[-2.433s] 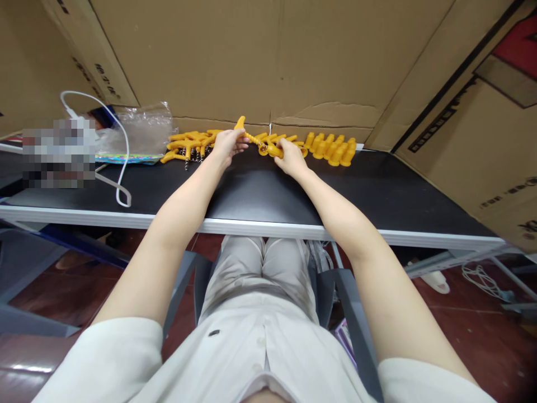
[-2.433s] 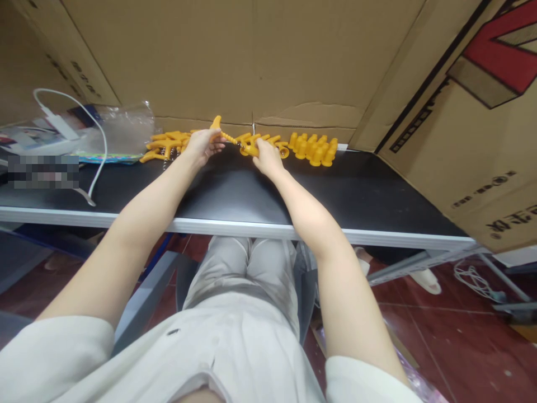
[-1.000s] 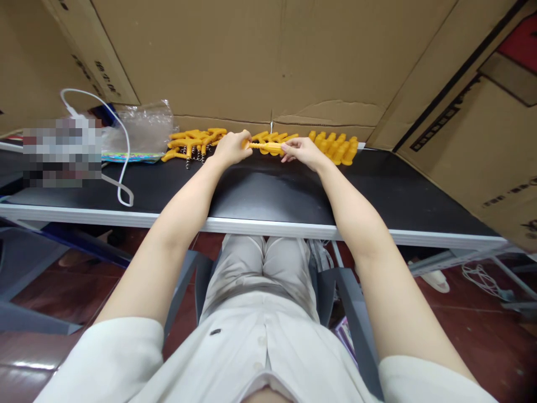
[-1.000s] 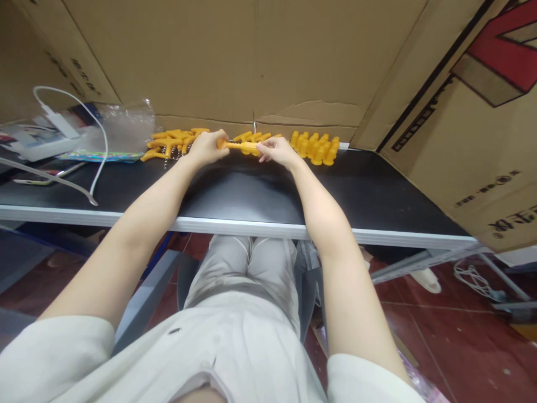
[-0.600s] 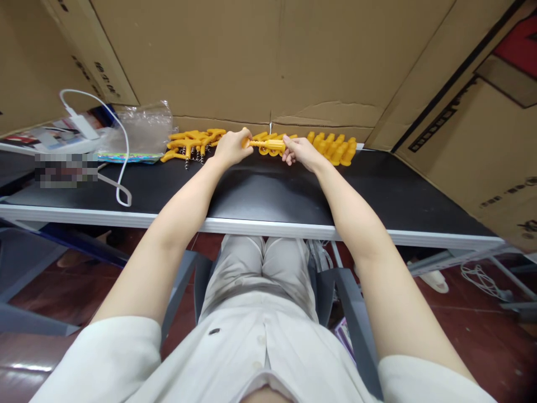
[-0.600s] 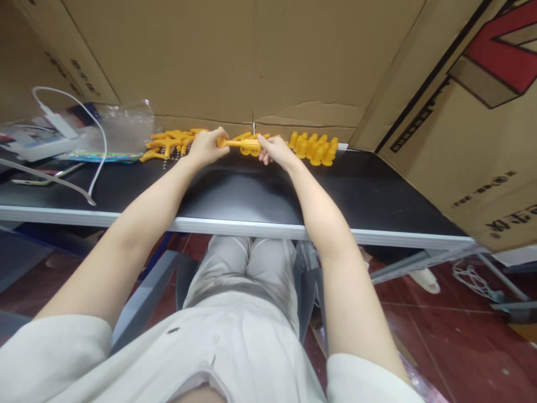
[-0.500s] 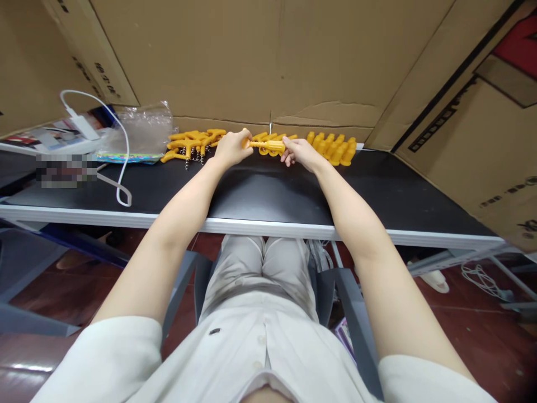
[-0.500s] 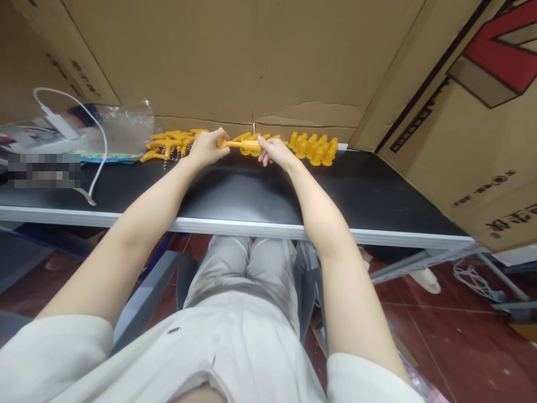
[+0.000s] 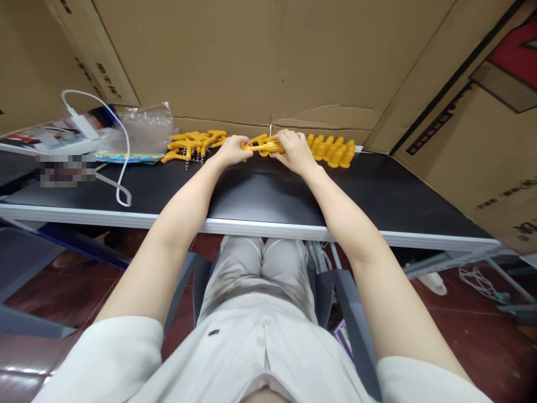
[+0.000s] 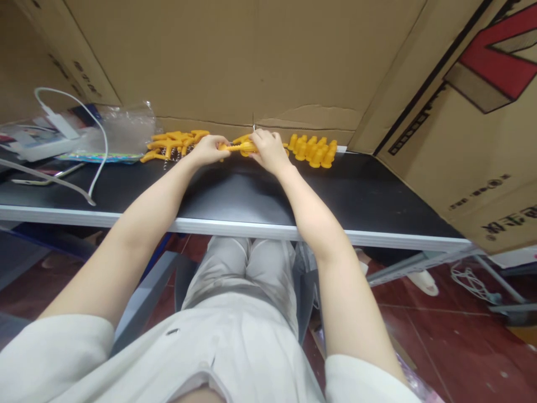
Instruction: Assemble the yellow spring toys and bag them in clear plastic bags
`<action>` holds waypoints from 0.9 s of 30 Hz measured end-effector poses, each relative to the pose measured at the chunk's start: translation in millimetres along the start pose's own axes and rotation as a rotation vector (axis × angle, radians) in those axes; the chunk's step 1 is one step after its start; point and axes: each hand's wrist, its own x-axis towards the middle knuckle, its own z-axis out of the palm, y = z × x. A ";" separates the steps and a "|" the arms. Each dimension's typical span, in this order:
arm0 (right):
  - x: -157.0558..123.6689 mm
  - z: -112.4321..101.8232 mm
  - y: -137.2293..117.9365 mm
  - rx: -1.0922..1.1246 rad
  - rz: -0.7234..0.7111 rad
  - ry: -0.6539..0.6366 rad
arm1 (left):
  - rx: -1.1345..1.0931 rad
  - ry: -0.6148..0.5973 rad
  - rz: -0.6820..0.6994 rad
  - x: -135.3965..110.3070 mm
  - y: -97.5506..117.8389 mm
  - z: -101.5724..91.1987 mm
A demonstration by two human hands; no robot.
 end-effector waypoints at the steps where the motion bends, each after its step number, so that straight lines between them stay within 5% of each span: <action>1: 0.6 -0.3 -2.5 -0.047 -0.010 -0.010 | -0.018 -0.009 0.000 -0.6 1.4 -0.2; 15: -3.6 4.8 14.4 -0.059 -0.031 -0.040 | 0.200 0.097 0.054 -11.6 23.3 0.8; 27: -1.3 0.5 5.1 -0.110 0.039 -0.098 | 0.170 0.072 0.028 -6.3 16.7 4.2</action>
